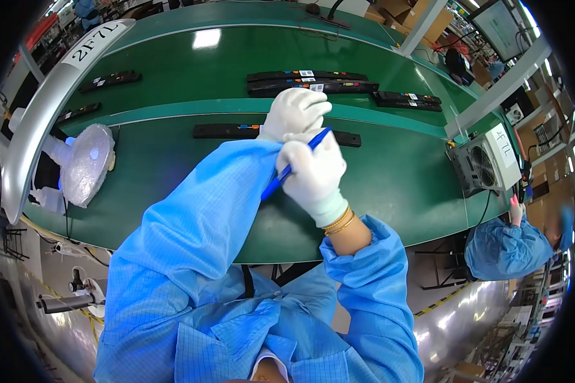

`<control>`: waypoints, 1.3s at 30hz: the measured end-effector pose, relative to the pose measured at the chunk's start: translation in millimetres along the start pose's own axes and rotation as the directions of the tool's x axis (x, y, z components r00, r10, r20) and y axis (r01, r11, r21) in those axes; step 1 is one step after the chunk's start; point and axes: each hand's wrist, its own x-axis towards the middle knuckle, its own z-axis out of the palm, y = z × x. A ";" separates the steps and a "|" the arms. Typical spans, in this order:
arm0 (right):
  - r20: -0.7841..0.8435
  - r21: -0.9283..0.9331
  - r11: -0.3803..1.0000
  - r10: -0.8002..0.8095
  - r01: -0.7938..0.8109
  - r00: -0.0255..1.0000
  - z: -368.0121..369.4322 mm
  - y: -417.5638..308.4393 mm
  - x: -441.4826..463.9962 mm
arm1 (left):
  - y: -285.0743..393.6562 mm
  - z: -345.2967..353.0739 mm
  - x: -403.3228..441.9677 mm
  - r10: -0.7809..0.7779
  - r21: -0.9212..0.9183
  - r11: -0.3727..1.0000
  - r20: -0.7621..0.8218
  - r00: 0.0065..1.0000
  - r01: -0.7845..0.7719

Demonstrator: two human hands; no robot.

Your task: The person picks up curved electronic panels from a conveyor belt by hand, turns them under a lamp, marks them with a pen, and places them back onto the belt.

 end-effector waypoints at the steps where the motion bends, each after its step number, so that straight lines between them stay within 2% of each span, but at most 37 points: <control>1: -0.007 -0.036 0.999 -0.028 0.027 1.000 -1.6 4.9 1.9 | -2.1 -1.1 -2.0 -0.041 -0.012 0.999 0.022 0.999 0.041; 2: 0.002 -0.034 0.999 -0.034 0.034 0.999 -1.6 7.4 0.3 | -3.2 -2.8 -5.4 -0.177 -0.145 0.974 0.002 0.984 0.175; 3: 0.011 -0.031 0.999 -0.041 0.041 0.999 -0.7 9.3 -2.3 | -3.5 -9.0 0.1 -0.517 -0.422 0.752 0.100 0.850 0.507; 4: 0.098 -0.012 0.997 -0.070 0.071 0.993 -1.2 7.5 -4.3 | -4.1 -18.6 12.8 -0.739 -0.606 0.353 0.286 0.610 0.713; 5: 0.182 0.011 0.995 -0.101 0.101 0.978 -1.9 4.0 -7.5 | -4.2 -28.0 26.5 -0.790 -0.654 -0.125 0.520 0.324 0.746; 6: 0.265 -0.016 0.995 -0.090 0.097 0.960 0.3 1.5 -14.4 | -4.8 -33.3 35.4 -0.786 -0.715 -0.438 0.599 0.153 0.544; 7: 0.236 -0.017 0.990 -0.132 0.140 0.963 4.9 2.8 -13.2 | -10.2 -42.8 40.3 -0.660 -0.661 -0.705 0.744 0.103 0.257; 9: 0.171 -0.052 0.989 -0.126 0.137 0.977 13.3 10.4 -8.8 | -7.2 -50.7 44.1 -0.621 -0.658 -0.720 0.753 0.218 0.222; 11: 0.117 -0.062 0.991 -0.107 0.115 0.987 10.6 12.5 -7.6 | 3.0 -49.3 47.7 -0.606 -0.665 -0.682 0.747 0.275 0.303; 12: 0.074 -0.055 0.992 -0.114 0.118 0.991 9.1 11.2 -6.5 | 13.6 -47.0 51.2 -0.678 -0.727 -0.531 0.673 0.296 0.436; 13: 0.030 -0.050 0.991 -0.119 0.120 0.992 7.8 10.1 -6.2 | 15.8 -38.9 47.1 -0.705 -0.739 -0.307 0.600 0.379 0.599; 14: -0.005 -0.023 0.991 -0.130 0.130 0.992 8.6 9.1 -9.2 | 16.8 -32.0 39.0 -0.717 -0.668 0.264 0.348 0.605 0.696; 15: 0.008 0.024 0.992 -0.124 0.124 0.992 3.6 3.1 -4.6 | 16.1 -24.5 30.7 -0.540 -0.368 0.746 0.155 0.828 0.555; 16: 0.066 0.057 0.989 -0.137 0.134 0.988 2.2 2.6 -4.2 | 10.1 -20.7 23.6 -0.332 -0.164 0.927 0.059 0.941 0.337; 17: 0.118 0.092 0.986 -0.152 0.142 0.981 2.4 2.6 -2.5 | 3.0 -17.5 18.2 -0.187 -0.138 0.971 0.085 0.979 0.197; 19: 0.041 0.143 0.981 -0.136 0.129 0.990 9.6 8.2 -3.2 | 3.6 -21.7 13.5 -0.102 -0.093 0.989 0.150 0.983 0.117; 22: -0.069 0.202 0.970 -0.125 0.137 0.990 6.4 24.3 0.2 | 4.0 -36.2 16.4 -0.162 -0.105 0.979 0.135 0.978 0.176; 25: -0.076 0.096 0.991 -0.084 0.091 0.994 -2.8 45.1 1.3 | 9.5 -67.2 17.5 -0.281 -0.083 0.949 0.209 0.937 0.303; 27: 0.035 0.036 0.996 0.082 -0.083 0.996 -8.4 54.8 -4.5 | 6.8 -93.9 5.7 -0.199 0.089 0.980 0.291 0.936 0.181; 29: 0.133 0.020 0.971 0.236 -0.240 0.963 -2.3 62.2 -10.8 | 8.2 -117.3 -17.7 -0.216 0.307 0.947 0.377 0.901 0.098; 31: 0.290 -0.087 0.958 0.288 -0.275 0.913 0.7 63.0 -14.6 | 1.9 -141.3 -46.6 -0.303 0.433 0.899 0.504 0.809 0.066; 32: 0.366 -0.141 0.948 0.317 -0.285 0.875 2.1 63.2 -16.9 | -3.1 -149.9 -56.1 -0.412 0.495 0.860 0.534 0.738 0.122; 33: 0.425 -0.159 0.935 0.356 -0.318 0.833 3.6 64.0 -20.0 | -7.4 -158.3 -62.3 -0.480 0.537 0.822 0.472 0.740 0.190; 35: 0.540 -0.204 0.905 0.423 -0.374 0.728 5.6 67.4 -28.4 | -18.9 -171.7 -75.8 -0.524 0.585 0.782 0.431 0.734 0.214; 37: 0.457 -0.185 0.918 0.396 -0.351 0.797 9.5 76.6 -35.0 | -31.2 -182.3 -79.2 -0.472 0.413 0.860 0.424 0.773 0.299; 39: 0.428 -0.224 0.888 0.460 -0.402 0.778 6.6 86.1 -35.6 | -31.5 -192.7 -64.6 -0.642 0.412 0.766 0.520 0.563 0.493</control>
